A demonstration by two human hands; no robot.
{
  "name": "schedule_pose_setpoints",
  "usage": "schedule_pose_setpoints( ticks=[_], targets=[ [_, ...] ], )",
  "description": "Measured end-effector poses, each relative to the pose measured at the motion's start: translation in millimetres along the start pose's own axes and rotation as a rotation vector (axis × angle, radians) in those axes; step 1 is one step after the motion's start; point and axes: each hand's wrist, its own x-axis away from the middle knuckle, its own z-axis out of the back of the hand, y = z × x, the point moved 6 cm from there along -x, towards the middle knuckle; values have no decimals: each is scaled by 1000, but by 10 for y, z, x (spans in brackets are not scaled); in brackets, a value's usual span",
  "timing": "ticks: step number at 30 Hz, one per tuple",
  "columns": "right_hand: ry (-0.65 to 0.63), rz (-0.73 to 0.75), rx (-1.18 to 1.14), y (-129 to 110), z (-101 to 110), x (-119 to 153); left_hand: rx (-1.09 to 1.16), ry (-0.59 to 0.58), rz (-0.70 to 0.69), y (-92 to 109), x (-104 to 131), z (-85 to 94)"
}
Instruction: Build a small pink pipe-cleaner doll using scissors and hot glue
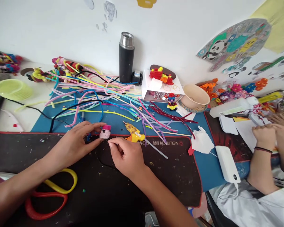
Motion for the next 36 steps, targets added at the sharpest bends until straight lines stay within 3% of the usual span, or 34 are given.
schedule_pose_setpoints(
  ticks=[13,21,36],
  targets=[
    [25,47,-26,-80,-3,73,199,5,94,-102,-40,51],
    [8,47,-41,-119,-33,93,200,16,87,-74,-46,121],
    [-19,63,4,-213,-130,102,356,-10,109,-91,-43,98]
  ],
)
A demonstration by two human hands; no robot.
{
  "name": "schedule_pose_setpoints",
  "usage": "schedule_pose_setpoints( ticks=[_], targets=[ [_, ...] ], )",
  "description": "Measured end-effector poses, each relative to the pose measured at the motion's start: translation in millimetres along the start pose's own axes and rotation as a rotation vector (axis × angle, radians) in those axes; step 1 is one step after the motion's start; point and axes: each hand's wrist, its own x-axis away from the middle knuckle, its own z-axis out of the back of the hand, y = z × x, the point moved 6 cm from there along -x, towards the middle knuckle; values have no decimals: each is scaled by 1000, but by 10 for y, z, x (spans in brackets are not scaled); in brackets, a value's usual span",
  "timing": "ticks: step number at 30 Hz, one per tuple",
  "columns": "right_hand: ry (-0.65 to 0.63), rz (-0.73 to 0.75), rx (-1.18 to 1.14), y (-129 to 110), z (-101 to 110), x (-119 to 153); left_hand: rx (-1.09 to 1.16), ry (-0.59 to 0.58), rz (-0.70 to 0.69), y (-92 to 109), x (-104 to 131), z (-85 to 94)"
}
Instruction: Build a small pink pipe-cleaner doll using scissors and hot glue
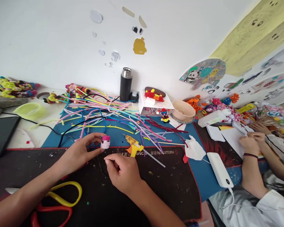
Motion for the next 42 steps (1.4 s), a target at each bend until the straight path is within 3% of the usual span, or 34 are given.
schedule_pose_setpoints(
  ticks=[24,37,42],
  targets=[
    [-30,26,-61,-49,-63,29,-4,-1,-2,-51,-15,-1],
    [-51,47,-64,-89,-64,60,-114,14,-24,-157,-71,-22],
    [-9,73,-59,-117,13,89,-259,37,-75,-191,-93,-35]
  ],
)
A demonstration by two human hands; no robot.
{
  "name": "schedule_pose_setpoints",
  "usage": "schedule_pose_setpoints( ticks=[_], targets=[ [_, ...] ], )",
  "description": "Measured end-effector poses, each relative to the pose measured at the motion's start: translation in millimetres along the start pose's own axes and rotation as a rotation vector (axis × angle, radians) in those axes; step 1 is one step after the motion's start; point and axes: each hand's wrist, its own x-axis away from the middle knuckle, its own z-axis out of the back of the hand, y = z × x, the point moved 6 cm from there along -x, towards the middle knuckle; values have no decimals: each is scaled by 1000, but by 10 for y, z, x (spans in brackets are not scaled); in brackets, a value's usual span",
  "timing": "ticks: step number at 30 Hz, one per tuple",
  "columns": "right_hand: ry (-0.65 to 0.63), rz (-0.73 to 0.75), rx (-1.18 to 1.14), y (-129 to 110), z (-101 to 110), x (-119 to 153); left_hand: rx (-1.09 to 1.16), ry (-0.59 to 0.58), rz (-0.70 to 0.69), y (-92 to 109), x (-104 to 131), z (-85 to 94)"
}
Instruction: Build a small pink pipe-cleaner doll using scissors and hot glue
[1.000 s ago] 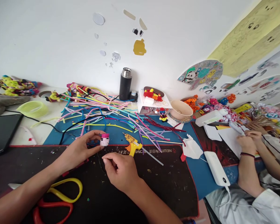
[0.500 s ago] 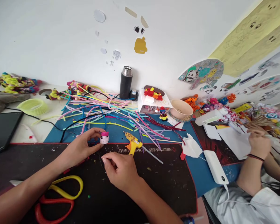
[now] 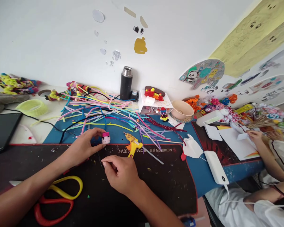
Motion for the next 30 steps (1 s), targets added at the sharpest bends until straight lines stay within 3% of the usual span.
schedule_pose_setpoints(
  ticks=[12,25,30],
  targets=[
    [114,-6,35,111,225,157,-298,-26,-110,-36,-100,-115],
    [314,-109,26,327,335,364,-316,-76,-56,-110,-200,-172],
    [297,-189,-7,390,330,374,-272,-73,-77,-73,-188,-154]
  ],
)
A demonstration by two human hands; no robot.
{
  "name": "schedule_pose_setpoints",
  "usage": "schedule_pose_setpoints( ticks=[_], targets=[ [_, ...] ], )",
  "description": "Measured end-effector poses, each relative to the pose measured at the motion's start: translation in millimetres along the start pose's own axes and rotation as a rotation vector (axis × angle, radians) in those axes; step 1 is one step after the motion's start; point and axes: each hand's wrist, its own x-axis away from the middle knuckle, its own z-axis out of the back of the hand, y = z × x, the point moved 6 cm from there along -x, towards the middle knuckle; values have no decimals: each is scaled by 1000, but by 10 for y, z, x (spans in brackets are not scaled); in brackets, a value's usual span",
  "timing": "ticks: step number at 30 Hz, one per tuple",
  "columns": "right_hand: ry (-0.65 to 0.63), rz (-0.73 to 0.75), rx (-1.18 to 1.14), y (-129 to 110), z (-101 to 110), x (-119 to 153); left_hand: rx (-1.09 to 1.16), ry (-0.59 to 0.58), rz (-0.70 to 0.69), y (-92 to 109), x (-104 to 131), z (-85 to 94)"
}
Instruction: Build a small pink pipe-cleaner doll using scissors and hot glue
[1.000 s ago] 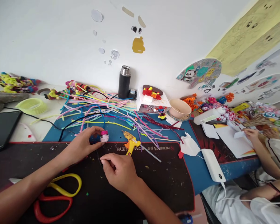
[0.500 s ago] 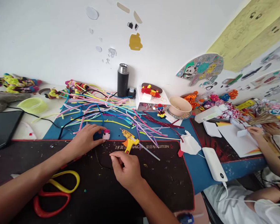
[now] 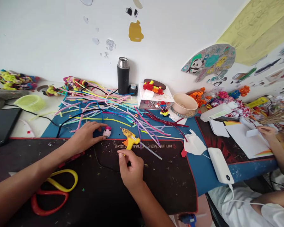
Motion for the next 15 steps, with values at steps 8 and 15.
schedule_pose_setpoints(
  ticks=[8,15],
  targets=[
    [-13,-41,-24,32,1,-10,36,33,31,-33,38,83],
    [-20,-76,-53,48,-4,-38,-49,69,-68,470,10,310]
  ],
)
